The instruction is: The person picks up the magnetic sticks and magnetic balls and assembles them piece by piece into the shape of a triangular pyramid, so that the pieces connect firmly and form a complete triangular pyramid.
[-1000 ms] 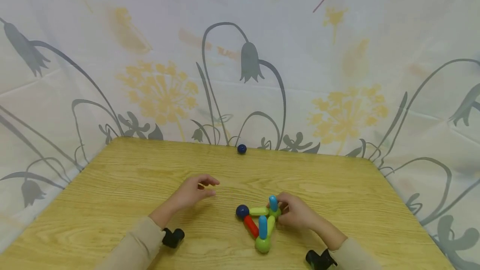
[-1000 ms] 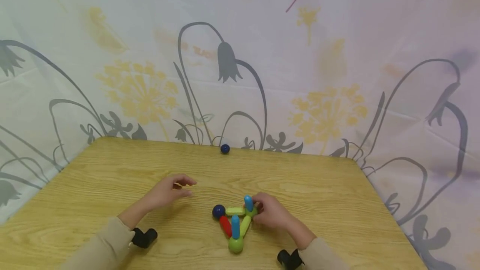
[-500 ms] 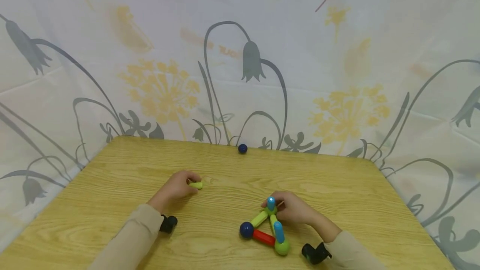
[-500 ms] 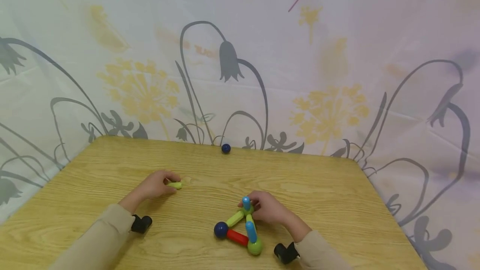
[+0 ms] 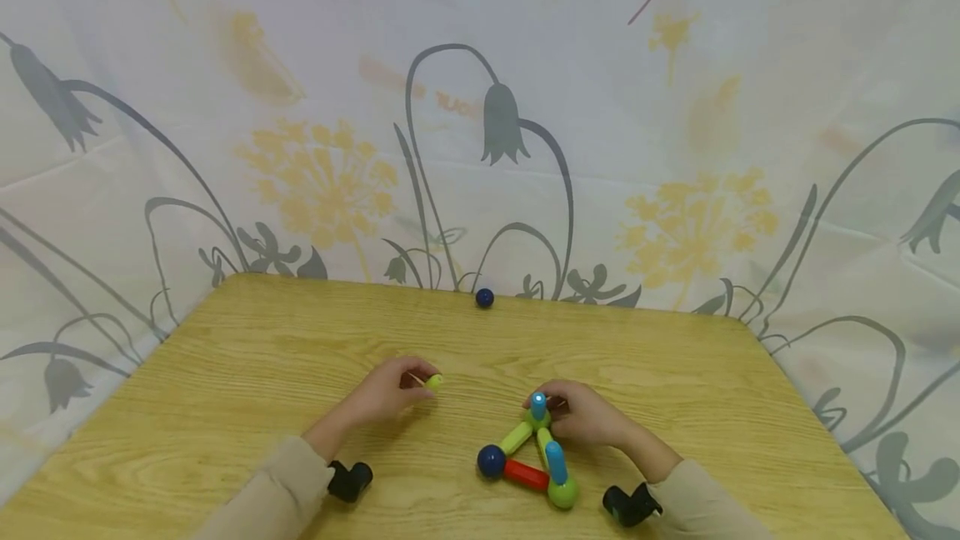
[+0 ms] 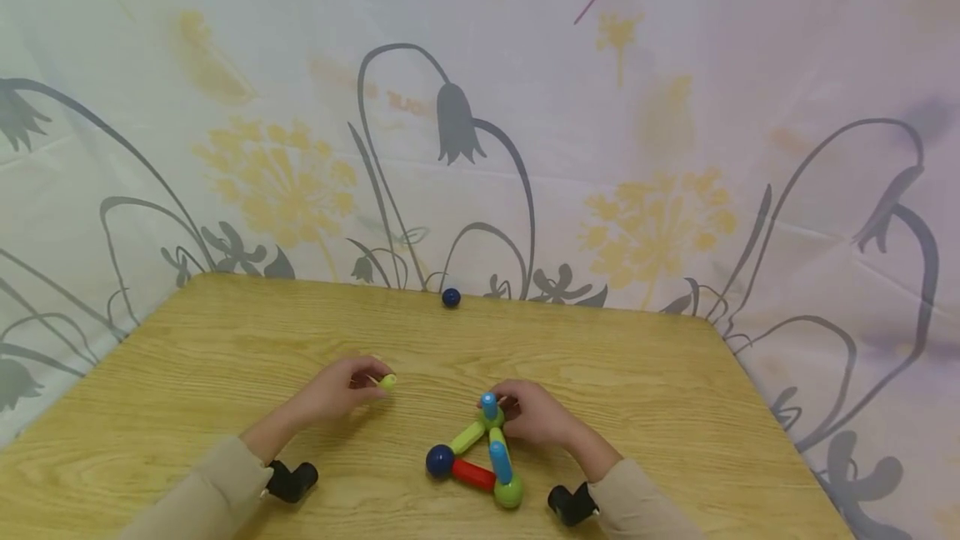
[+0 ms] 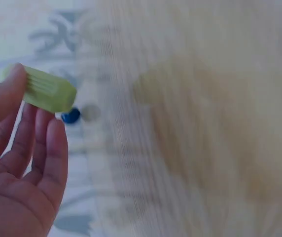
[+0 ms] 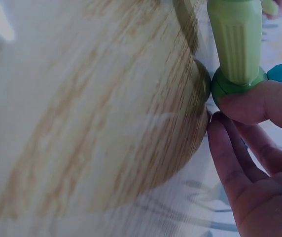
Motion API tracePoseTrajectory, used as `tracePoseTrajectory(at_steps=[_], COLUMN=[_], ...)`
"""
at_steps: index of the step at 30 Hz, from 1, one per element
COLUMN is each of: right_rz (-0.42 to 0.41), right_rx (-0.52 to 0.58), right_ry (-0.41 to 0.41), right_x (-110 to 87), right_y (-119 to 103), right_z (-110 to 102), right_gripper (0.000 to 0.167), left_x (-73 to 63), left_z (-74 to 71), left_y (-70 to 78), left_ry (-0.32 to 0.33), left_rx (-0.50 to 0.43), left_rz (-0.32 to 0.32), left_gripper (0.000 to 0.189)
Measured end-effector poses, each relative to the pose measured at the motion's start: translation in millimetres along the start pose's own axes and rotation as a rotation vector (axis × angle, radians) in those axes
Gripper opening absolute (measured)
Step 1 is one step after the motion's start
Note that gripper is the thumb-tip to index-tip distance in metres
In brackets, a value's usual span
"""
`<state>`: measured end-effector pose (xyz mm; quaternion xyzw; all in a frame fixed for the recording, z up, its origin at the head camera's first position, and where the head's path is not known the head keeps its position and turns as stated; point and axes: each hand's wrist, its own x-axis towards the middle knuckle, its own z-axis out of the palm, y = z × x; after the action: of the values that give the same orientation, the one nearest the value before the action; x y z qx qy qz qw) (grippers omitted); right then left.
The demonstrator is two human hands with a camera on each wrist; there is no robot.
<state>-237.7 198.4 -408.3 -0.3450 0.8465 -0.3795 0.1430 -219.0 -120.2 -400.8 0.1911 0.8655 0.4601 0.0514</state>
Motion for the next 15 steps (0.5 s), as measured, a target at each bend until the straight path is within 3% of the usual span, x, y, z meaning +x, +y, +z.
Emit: tracePoseTrajectory(at_steps=[4,15], right_rz=[-0.011,-0.027], right_rx=[0.009,0.055], right_ry=[0.006,0.01], right_x=[-0.6,3.3], right_y=[-1,2], right_z=[0,4], right_gripper=[0.035,0.036], left_x=[-4.5,-9.8], left_z=[12.8,38.0], left_y=[12.9,34.1], left_ry=[-0.066,-0.165], left_rx=[-0.07,-0.19], left_rz=[0.035,0.032], left_gripper=[0.023,0.021])
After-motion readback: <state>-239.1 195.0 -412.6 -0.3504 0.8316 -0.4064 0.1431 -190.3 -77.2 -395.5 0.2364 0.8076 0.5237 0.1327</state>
